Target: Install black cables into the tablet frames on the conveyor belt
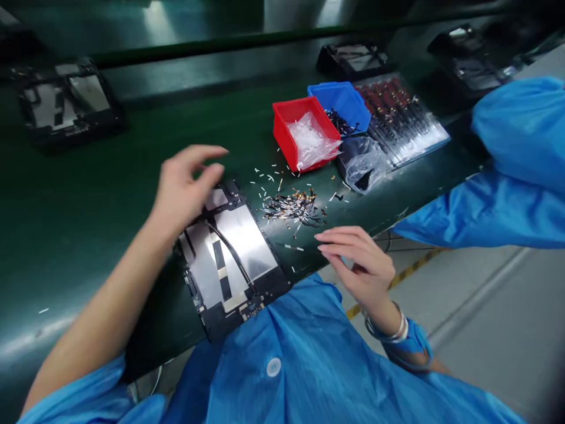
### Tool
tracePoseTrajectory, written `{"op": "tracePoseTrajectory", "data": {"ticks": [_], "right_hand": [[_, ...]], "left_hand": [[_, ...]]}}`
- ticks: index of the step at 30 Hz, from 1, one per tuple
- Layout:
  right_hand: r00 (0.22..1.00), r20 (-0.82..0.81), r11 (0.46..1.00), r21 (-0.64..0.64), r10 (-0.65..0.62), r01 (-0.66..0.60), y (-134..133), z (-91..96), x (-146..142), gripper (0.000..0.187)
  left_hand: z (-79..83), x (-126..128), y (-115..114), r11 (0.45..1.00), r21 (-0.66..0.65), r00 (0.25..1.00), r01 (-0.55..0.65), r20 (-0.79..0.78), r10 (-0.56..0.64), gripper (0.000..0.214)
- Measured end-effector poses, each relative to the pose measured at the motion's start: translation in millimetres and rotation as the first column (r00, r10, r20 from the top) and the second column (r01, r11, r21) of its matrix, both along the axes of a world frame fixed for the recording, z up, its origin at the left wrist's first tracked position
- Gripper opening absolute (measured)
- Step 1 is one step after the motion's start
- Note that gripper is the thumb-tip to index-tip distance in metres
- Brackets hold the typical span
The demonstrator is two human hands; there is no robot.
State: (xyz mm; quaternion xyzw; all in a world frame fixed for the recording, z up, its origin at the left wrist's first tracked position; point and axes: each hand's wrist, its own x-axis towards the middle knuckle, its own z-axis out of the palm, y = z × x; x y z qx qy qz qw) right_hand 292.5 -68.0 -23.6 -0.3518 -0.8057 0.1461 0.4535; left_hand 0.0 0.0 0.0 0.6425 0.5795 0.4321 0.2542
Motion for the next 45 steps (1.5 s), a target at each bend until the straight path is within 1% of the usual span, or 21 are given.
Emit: {"op": "tracePoseTrajectory", "data": {"ticks": [1,2,3,4,5,6,7,8,10,12,18,20,21,25,26,28,30,35,39,41,45], "right_hand": [[0.999,-0.016,0.999,0.025,0.043,-0.042,10.0,7.2,-3.3,0.022],[0.996,-0.018,0.995,0.055,0.090,-0.088,20.3,13.2,-6.8,0.022],[0.991,-0.009,0.988,0.090,0.131,-0.130,30.4,18.1,-10.2,0.022],[0.987,0.007,0.979,0.127,0.158,-0.157,40.0,21.8,-13.5,0.023],[0.985,0.026,0.971,0.167,0.170,-0.172,48.8,24.5,-16.7,0.023],[0.985,0.046,0.963,0.207,0.169,-0.175,56.5,26.6,-19.8,0.023],[0.987,0.064,0.956,0.247,0.150,-0.161,62.7,28.3,-22.9,0.024],[0.991,0.079,0.950,0.284,0.110,-0.128,67.3,29.8,-26.3,0.024],[0.996,0.094,0.936,0.352,-0.005,-0.029,71.2,33.2,-34.4,0.026],[0.990,0.099,0.908,0.415,-0.100,0.050,69.6,36.7,-44.3,0.027],[0.955,0.238,0.852,0.523,-0.177,0.027,68.9,40.9,-68.7,0.022],[0.941,0.290,0.843,0.537,-0.174,-0.010,74.8,39.6,-69.9,0.021],[0.939,0.303,0.839,0.543,-0.161,-0.031,78.0,38.7,-69.6,0.021],[0.956,0.273,0.810,0.583,-0.111,-0.073,85.9,34.9,-68.4,0.024],[0.961,0.256,0.816,0.574,-0.100,-0.068,86.0,34.4,-69.2,0.025],[0.975,0.212,0.854,0.517,-0.072,-0.049,84.0,34.1,-72.1,0.025],[0.986,0.161,0.890,0.455,-0.052,-0.027,80.5,34.3,-75.8,0.024],[0.992,0.121,0.917,0.399,-0.040,-0.012,77.6,35.2,-81.7,0.012],[0.992,0.096,0.970,0.221,0.079,-0.099,80.3,39.2,-81.4,0.011],[0.986,0.101,0.979,0.141,0.135,-0.148,80.5,41.5,-81.6,0.010],[0.973,0.135,0.973,0.114,0.187,-0.202,88.5,42.6,-79.0,0.013]], "left_hand": [[4.6,17.9,-6.9,0.978,-0.127,0.984,0.167,0.085,-0.157,0.032],[8.0,32.9,-14.0,0.916,-0.220,0.936,0.334,0.194,-0.295,0.033],[10.0,44.8,-20.7,0.829,-0.294,0.867,0.477,0.312,-0.388,0.034],[10.7,53.2,-26.5,0.728,-0.343,0.789,0.593,0.428,-0.441,0.037],[10.3,58.5,-31.0,0.650,-0.368,0.726,0.665,0.525,-0.445,0.039],[9.0,61.0,-34.1,0.608,-0.381,0.688,0.697,0.595,-0.415,0.039],[7.1,61.5,-35.9,0.607,-0.387,0.677,0.694,0.637,-0.368,0.038],[5.1,60.7,-36.4,0.643,-0.387,0.689,0.660,0.654,-0.313,0.035],[1.4,57.7,-35.3,0.751,-0.377,0.740,0.542,0.637,-0.215,0.030],[-0.7,55.6,-33.7,0.823,-0.355,0.779,0.443,0.606,-0.158,0.026],[2.6,55.5,-36.7,0.907,-0.287,0.891,0.309,0.421,-0.170,0.032],[5.1,55.0,-38.1,0.910,-0.277,0.899,0.309,0.399,-0.184,0.031],[5.9,54.6,-38.3,0.898,-0.284,0.881,0.335,0.432,-0.192,0.027],[3.3,52.7,-35.5,0.820,-0.333,0.718,0.466,0.684,-0.131,0.030],[1.6,52.4,-34.5,0.813,-0.338,0.690,0.474,0.717,-0.104,0.032],[-1.2,52.1,-33.3,0.833,-0.332,0.677,0.443,0.733,-0.068,0.031],[-2.1,52.5,-33.4,0.869,-0.306,0.693,0.390,0.719,-0.057,0.030],[2.3,54.3,-36.1,0.924,-0.240,0.773,0.298,0.628,-0.086,0.023],[3.7,53.0,-35.8,0.935,-0.238,0.859,0.262,0.499,-0.113,0.023],[3.3,51.2,-35.3,0.943,-0.226,0.904,0.246,0.405,-0.139,0.025],[1.8,47.1,-33.6,0.954,-0.210,0.953,0.213,0.262,-0.155,0.026]]}}
